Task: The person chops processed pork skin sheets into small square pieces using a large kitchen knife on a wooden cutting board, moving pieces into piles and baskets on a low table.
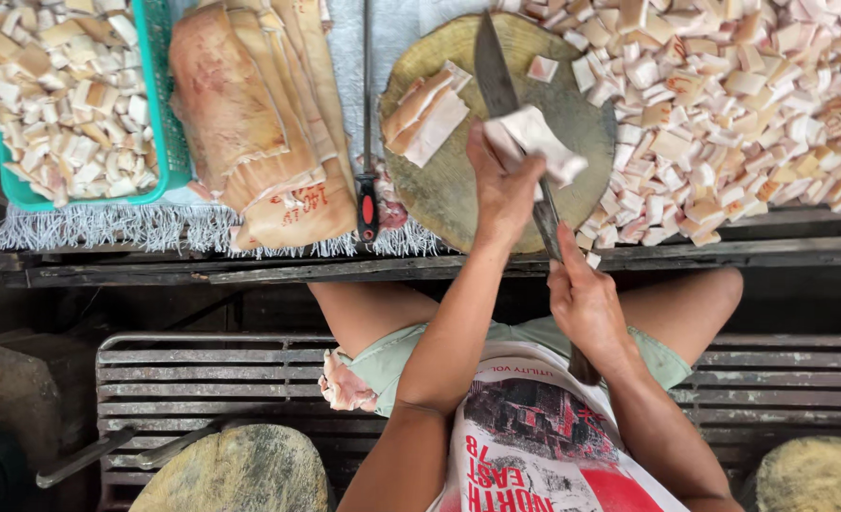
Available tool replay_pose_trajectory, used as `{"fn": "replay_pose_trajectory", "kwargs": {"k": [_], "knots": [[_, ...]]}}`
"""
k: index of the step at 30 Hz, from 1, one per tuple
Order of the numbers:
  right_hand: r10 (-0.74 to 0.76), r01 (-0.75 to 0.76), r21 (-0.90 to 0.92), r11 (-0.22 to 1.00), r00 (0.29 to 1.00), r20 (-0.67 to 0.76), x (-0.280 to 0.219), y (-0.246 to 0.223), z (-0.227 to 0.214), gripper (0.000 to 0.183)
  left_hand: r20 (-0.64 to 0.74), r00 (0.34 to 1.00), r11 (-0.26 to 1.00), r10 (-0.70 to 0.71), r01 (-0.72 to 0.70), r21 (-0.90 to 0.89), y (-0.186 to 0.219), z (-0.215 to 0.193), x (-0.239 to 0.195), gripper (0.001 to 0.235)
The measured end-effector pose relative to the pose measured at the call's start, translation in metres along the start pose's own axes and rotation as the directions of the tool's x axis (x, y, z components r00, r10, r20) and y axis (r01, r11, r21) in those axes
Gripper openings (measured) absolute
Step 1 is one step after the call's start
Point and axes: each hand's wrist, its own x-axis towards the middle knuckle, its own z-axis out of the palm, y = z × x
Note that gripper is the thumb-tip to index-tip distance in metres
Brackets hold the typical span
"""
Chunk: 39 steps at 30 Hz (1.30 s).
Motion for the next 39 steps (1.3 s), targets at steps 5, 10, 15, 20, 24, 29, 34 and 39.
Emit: {"fn": "replay_pose_trajectory", "kwargs": {"k": [5,10,15,20,24,29,34,39], "knots": [[-0.222,0.222,-0.042,0.974,0.975,0.013,0.055,-0.029,0.025,0.064,0.002,0.987,0.963,0.162,-0.158,0.218,0.044,-0.038,0.069,0.098],[-0.304,0.285,-0.344,0.895,0.953,-0.002,0.075,-0.032,0.040,0.065,0.072,0.969,0.581,0.237,-0.200,0.789,0.072,-0.085,0.108,0.079],[-0.078,0.068,-0.191,0.979,0.996,-0.045,0.066,-0.008,0.026,0.062,0.155,0.961,0.538,0.229,-0.258,0.802,0.079,-0.088,0.093,0.064],[0.002,0.014,0.116,0.993,0.991,-0.132,0.055,0.003,0.008,0.060,0.310,0.925,0.090,0.219,-0.335,0.938,0.069,-0.053,0.075,0.058],[0.028,-0.012,0.089,0.996,0.984,-0.176,0.050,0.015,-0.008,0.058,0.570,0.813,-0.023,-0.119,-0.576,0.817,0.024,-0.014,0.069,0.052],[0.059,-0.041,0.092,0.995,0.977,-0.204,0.039,0.032,-0.019,0.061,0.585,0.738,-0.003,-0.336,-0.622,0.783,0.012,0.010,0.075,0.073],[0.172,-0.141,0.159,0.977,0.964,-0.203,0.018,0.050,-0.026,0.060,0.570,0.693,-0.049,-0.441,-0.653,0.756,0.036,-0.003,0.074,0.043],[0.156,-0.146,0.063,0.987,0.966,-0.204,-0.012,0.056,-0.027,0.060,0.655,0.634,0.121,-0.411,-0.674,0.729,0.062,-0.040,0.026,0.046]]}}
